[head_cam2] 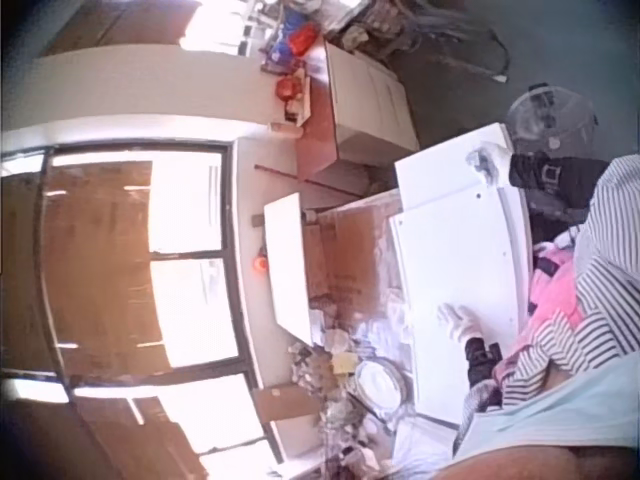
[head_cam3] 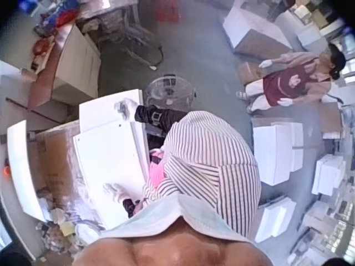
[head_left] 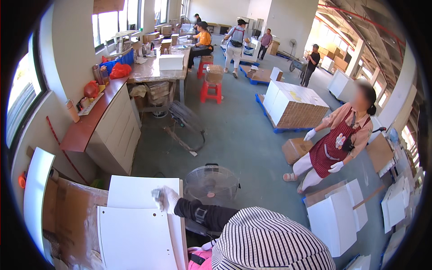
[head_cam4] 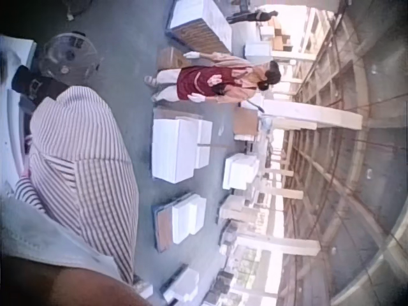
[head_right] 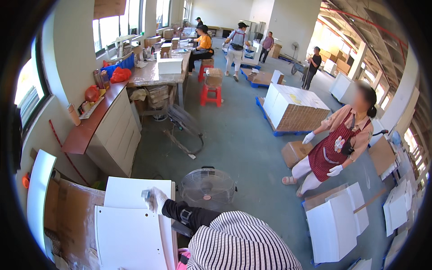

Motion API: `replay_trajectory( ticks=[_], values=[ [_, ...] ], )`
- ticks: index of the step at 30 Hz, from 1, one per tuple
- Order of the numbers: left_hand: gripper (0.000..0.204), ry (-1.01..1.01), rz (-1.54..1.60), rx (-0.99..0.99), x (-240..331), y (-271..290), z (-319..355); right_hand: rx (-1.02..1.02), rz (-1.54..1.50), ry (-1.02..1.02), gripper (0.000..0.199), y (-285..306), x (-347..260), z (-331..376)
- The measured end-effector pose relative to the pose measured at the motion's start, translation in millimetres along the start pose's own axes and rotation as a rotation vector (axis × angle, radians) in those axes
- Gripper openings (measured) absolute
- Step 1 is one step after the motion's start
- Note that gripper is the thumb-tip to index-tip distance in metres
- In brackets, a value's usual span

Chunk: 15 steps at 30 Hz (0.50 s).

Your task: Cleaning and inspecting white furniture panels with a cloth and a sponge in a manufacturing workshop.

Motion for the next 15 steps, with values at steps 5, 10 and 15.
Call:
replay_trajectory(
  ticks=[5, 10, 15],
  values=[
    [0.053, -0.016, 0.029, 0.041, 15, 13, -6, -0.049, -0.002, -0.153, 0.026, 18, 21, 36],
    [0.052, -0.006, 0.015, -0.004, 24, 15, -7, -0.086, -0.140, -0.038, 0.014, 31, 36, 76],
    [0.053, 0.000, 0.041, 0.021, -8, -10, 1, -0.033, -0.105, -0.016, 0.027, -1, 45, 127]
  ],
)
Point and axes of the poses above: each hand's wrist, its own z-axis away from the middle knuckle, its own y-axis out of the back of the hand, x = y × z, the point moved 1 cm from there along -z, towards the middle knuckle, and after that the axes turned 5 degrees about -x, right-handed, at the moved point
